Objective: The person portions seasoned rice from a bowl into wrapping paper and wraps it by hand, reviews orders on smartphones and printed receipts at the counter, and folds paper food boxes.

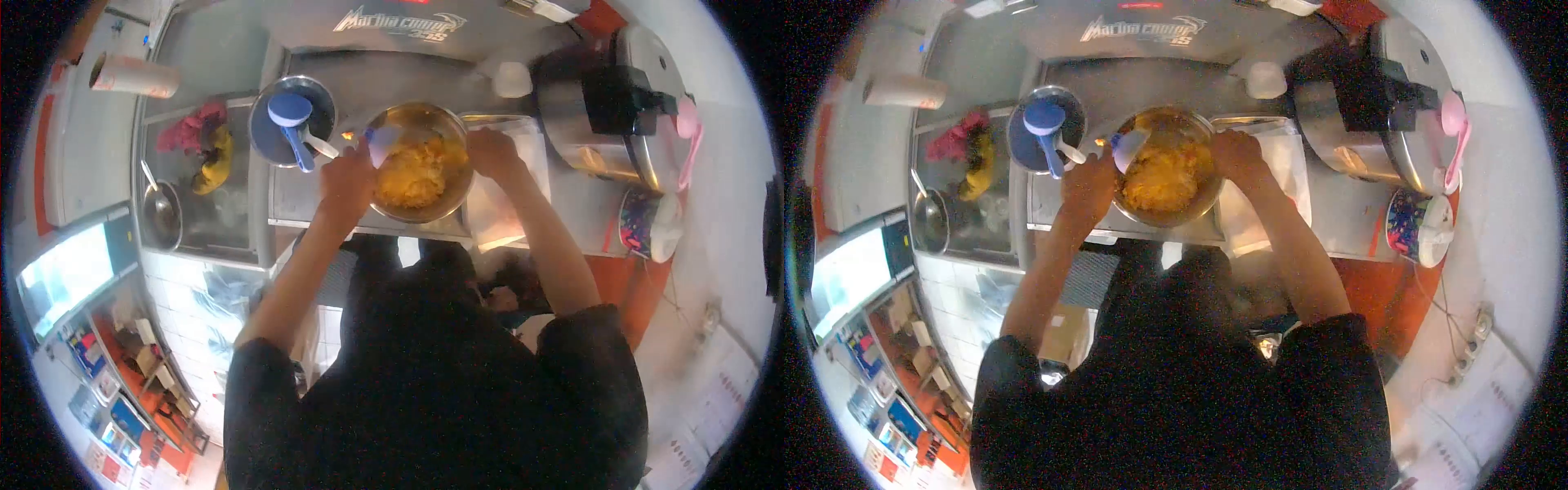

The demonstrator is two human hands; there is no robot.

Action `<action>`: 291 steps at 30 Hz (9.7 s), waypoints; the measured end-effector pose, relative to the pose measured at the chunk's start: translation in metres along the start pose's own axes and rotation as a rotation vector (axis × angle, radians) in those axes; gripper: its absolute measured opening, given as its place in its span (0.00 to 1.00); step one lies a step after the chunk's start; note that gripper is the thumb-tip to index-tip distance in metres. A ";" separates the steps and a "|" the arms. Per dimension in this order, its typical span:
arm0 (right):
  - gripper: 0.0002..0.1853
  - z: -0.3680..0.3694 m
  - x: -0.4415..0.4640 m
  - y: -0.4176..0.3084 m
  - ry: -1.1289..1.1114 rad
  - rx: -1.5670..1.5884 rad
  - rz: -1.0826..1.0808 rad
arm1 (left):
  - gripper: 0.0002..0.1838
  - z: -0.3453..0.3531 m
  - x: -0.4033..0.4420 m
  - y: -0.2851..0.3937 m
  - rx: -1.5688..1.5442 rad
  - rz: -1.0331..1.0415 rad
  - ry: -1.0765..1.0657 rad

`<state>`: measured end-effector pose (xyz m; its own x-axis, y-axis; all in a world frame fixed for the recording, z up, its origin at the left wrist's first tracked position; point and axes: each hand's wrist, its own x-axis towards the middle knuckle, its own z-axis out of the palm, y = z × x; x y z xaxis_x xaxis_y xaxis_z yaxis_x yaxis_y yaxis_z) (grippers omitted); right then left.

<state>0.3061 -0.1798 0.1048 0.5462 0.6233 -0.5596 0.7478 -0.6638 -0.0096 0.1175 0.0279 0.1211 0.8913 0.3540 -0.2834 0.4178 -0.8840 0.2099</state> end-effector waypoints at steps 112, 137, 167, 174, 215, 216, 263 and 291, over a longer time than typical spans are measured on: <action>0.23 0.040 -0.046 -0.070 0.671 0.161 -0.334 | 0.15 0.043 -0.010 -0.050 -0.785 0.110 -0.300; 0.12 0.058 -0.062 -0.055 0.563 0.348 0.028 | 0.18 0.058 -0.040 0.002 -1.070 -0.301 -0.073; 0.23 0.157 -0.238 0.202 0.098 1.888 0.400 | 0.51 0.194 -0.040 0.307 -0.604 0.325 0.289; 0.23 0.206 -0.151 0.168 0.637 0.706 0.037 | 0.46 0.121 -0.155 0.229 -0.508 0.010 0.330; 0.26 0.310 -0.219 0.264 0.417 1.621 0.135 | 0.49 0.129 -0.078 0.364 -0.571 0.525 0.172; 0.26 0.268 -0.239 0.273 0.468 1.825 0.184 | 0.48 0.148 -0.078 0.346 -0.558 0.348 0.190; 0.08 0.244 -0.207 0.228 0.177 0.229 -0.261 | 0.10 0.164 -0.077 0.245 -0.585 0.286 -0.134; 0.40 0.227 -0.164 0.127 0.550 0.102 -0.002 | 0.30 0.208 -0.046 0.247 -0.596 -0.230 0.048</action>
<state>0.2254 -0.4603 0.0074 0.6818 0.7301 -0.0448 0.7235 -0.6821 -0.1059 0.1428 -0.2698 -0.0084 0.7685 0.5395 -0.3439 0.6130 -0.4671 0.6372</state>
